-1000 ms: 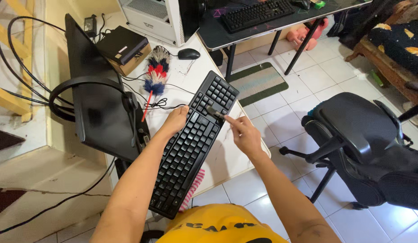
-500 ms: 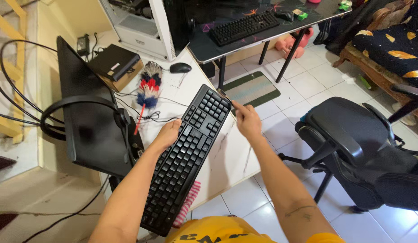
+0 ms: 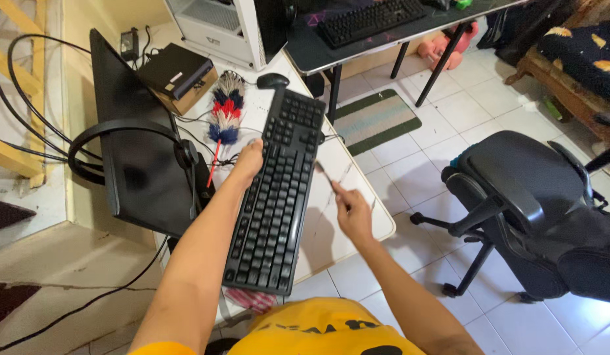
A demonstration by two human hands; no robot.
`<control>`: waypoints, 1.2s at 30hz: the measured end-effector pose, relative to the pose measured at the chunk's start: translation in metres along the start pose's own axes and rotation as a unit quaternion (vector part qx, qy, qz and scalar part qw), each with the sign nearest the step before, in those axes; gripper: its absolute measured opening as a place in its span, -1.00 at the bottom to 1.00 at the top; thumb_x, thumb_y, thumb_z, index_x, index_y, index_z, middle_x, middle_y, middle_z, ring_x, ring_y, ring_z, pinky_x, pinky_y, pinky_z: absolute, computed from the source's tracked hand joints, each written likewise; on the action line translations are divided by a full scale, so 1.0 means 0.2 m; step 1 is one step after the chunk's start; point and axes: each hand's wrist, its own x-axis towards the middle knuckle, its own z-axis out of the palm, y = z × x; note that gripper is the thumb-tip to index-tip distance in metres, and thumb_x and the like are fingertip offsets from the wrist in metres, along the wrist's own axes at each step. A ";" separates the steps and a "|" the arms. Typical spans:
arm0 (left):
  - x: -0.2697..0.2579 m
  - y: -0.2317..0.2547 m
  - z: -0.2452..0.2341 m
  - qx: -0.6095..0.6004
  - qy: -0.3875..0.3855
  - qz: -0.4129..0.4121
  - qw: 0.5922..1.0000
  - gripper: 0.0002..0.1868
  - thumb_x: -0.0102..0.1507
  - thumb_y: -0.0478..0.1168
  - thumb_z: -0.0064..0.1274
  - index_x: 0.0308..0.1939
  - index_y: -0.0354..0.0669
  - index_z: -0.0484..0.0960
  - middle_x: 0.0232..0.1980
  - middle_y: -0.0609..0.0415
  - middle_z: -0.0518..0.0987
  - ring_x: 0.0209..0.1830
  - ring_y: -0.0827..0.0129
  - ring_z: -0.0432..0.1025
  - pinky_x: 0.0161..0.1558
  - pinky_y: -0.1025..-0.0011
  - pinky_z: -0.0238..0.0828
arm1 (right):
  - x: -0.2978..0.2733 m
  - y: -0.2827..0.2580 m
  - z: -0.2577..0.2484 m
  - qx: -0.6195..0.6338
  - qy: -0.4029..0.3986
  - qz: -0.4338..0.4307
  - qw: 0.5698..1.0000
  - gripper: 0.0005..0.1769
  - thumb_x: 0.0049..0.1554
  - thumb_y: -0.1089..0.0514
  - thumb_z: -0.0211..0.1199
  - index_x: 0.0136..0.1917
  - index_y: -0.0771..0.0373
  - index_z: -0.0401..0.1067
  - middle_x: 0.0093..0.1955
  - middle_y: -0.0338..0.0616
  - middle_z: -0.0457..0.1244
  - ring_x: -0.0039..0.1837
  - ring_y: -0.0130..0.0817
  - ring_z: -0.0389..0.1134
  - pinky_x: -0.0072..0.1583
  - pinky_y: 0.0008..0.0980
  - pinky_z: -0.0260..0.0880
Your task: The person cleans a computer desk setup using a duster, cloth, and spoon. They dust the desk surface, wipe the monitor, and then use a spoon to scrape debris from between the keyboard keys before wiping the keyboard with a cloth.
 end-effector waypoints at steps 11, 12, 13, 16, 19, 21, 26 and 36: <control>0.18 0.09 0.02 0.092 0.064 0.062 0.992 -0.40 0.39 0.04 -0.41 -0.07 -0.43 0.61 0.06 -0.42 0.57 0.17 -0.21 0.43 0.14 0.06 0.30 | -0.44 -0.22 -0.36 0.095 -0.219 -0.126 0.963 -0.44 0.07 0.40 0.16 0.25 -0.02 0.60 -0.25 -0.26 0.30 -0.24 -0.44 0.30 -0.20 -0.44 0.31; 0.20 0.07 0.03 0.100 0.073 0.077 0.989 -0.39 0.41 0.03 -0.43 -0.06 -0.43 0.61 0.07 -0.42 0.56 0.18 -0.23 0.41 0.14 0.04 0.29 | -0.41 -0.23 -0.36 0.073 -0.176 -0.102 0.976 -0.50 0.08 0.39 0.21 0.22 -0.01 0.61 -0.26 -0.25 0.29 -0.26 -0.41 0.28 -0.22 -0.41 0.28; 0.22 0.06 0.06 0.107 0.079 0.090 0.987 -0.39 0.42 0.02 -0.46 -0.06 -0.44 0.61 0.08 -0.43 0.55 0.19 -0.26 0.40 0.15 0.02 0.28 | -0.36 -0.23 -0.34 0.049 -0.133 -0.076 0.987 -0.55 0.10 0.37 0.25 0.20 -0.01 0.61 -0.27 -0.23 0.28 -0.29 -0.38 0.26 -0.24 -0.38 0.24; 0.26 0.02 0.14 0.205 0.085 0.064 0.973 -0.38 0.45 -0.01 -0.52 -0.07 -0.41 0.63 0.10 -0.41 0.56 0.18 -0.29 0.40 0.20 -0.05 0.27 | -0.18 -0.24 -0.21 0.074 -0.081 -0.160 0.981 -0.50 0.13 0.37 0.25 0.29 -0.02 0.52 -0.13 -0.20 0.27 -0.10 -0.33 0.32 -0.07 -0.38 0.34; 0.27 0.05 0.14 0.306 0.097 0.179 0.930 -0.47 0.37 -0.11 -0.49 0.01 -0.39 0.58 0.03 -0.42 0.60 0.09 -0.31 0.46 0.12 -0.10 0.34 | -0.02 -0.19 -0.10 -0.010 -0.176 -0.123 0.977 -0.50 0.14 0.31 0.33 0.26 -0.18 0.56 -0.16 -0.18 0.26 -0.15 -0.32 0.31 -0.11 -0.37 0.34; 0.24 0.11 0.09 0.193 0.125 0.050 0.972 -0.35 0.42 0.08 -0.45 -0.10 -0.37 0.66 0.05 -0.42 0.58 0.13 -0.30 0.43 0.18 -0.04 0.31 | 0.07 -0.11 -0.11 0.006 -0.176 -0.092 0.980 -0.45 0.12 0.32 0.24 0.31 -0.16 0.55 -0.12 -0.21 0.28 -0.13 -0.39 0.31 -0.06 -0.40 0.38; 0.17 0.22 0.00 0.251 0.140 0.021 0.957 -0.34 0.43 0.10 -0.45 -0.08 -0.40 0.64 0.02 -0.44 0.58 0.11 -0.30 0.45 0.16 -0.05 0.31 | 0.00 0.07 -0.18 0.090 -0.054 0.187 0.977 -0.52 0.19 0.06 0.29 0.38 0.07 0.44 -0.14 -0.20 0.37 -0.18 -0.49 0.29 -0.11 -0.39 0.35; 0.03 -0.01 0.22 0.383 -0.010 0.019 0.924 -0.53 0.37 -0.16 -0.42 0.08 -0.34 0.56 0.15 -0.38 0.55 0.15 -0.25 0.46 0.17 -0.05 0.37 | -0.29 -0.10 -0.09 0.366 -0.283 0.471 0.751 -0.46 0.30 -0.15 -0.04 0.53 -0.25 0.26 -0.16 -0.20 0.32 -0.52 -0.60 -0.15 -0.48 -0.56 -0.18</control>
